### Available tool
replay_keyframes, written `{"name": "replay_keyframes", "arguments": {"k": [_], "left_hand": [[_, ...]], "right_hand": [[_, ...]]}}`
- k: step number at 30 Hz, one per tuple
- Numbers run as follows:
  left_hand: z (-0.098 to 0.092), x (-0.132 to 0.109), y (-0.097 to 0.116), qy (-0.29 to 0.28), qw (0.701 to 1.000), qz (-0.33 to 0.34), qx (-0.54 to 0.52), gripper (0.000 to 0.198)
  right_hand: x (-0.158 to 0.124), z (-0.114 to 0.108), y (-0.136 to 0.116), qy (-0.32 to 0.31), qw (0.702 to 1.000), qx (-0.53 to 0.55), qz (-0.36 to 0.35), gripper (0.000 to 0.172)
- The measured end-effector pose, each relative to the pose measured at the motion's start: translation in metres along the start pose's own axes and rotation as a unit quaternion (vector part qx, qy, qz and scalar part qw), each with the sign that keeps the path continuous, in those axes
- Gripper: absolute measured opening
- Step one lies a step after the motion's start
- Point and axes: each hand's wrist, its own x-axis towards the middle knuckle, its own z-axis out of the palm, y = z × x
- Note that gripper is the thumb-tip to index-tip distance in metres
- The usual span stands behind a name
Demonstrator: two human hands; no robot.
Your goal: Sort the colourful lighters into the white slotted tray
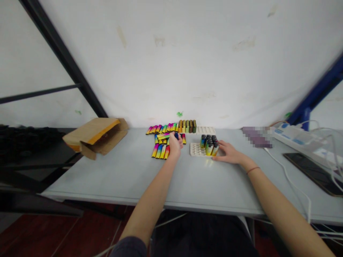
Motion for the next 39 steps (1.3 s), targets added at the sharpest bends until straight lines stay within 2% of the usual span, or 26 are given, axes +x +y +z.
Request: {"name": "replay_keyframes", "arguments": {"k": [4,10,17,22,28,31,35,37,39], "left_hand": [[0.002,-0.002,-0.002,0.002,1.0,0.006,0.001,0.05],[0.001,-0.006,-0.007,-0.005,1.0,0.021,0.006,0.054],[-0.002,-0.003,-0.007,-0.022,1.0,0.007,0.019,0.053],[0.0,-0.003,-0.005,-0.018,0.999,0.013,0.034,0.05],[-0.001,0.003,-0.018,-0.044,0.995,0.046,0.074,0.043],[-0.003,0.007,-0.026,-0.079,0.975,0.138,0.157,0.027],[-0.003,0.002,-0.027,-0.137,0.902,0.295,0.286,0.007],[-0.002,-0.004,-0.024,-0.162,0.877,0.317,0.322,0.008],[-0.001,-0.008,-0.022,-0.204,0.868,0.301,0.337,0.012]], "right_hand": [[0.0,0.001,0.001,-0.006,1.0,-0.001,0.005,0.09],[0.0,0.002,0.001,-0.001,1.0,-0.003,0.003,0.088],[0.0,0.002,0.0,0.007,1.0,-0.001,0.0,0.091],[0.0,0.001,-0.001,0.008,1.0,0.008,-0.006,0.085],[0.001,0.003,0.001,0.004,1.0,-0.009,0.006,0.093],[0.001,0.003,0.0,0.007,1.0,-0.012,0.004,0.092],[0.001,0.001,-0.003,0.006,1.0,-0.006,-0.005,0.091],[0.0,0.0,-0.003,0.007,1.0,-0.002,-0.013,0.089],[0.0,0.0,-0.003,0.01,1.0,0.001,-0.015,0.086]]}}
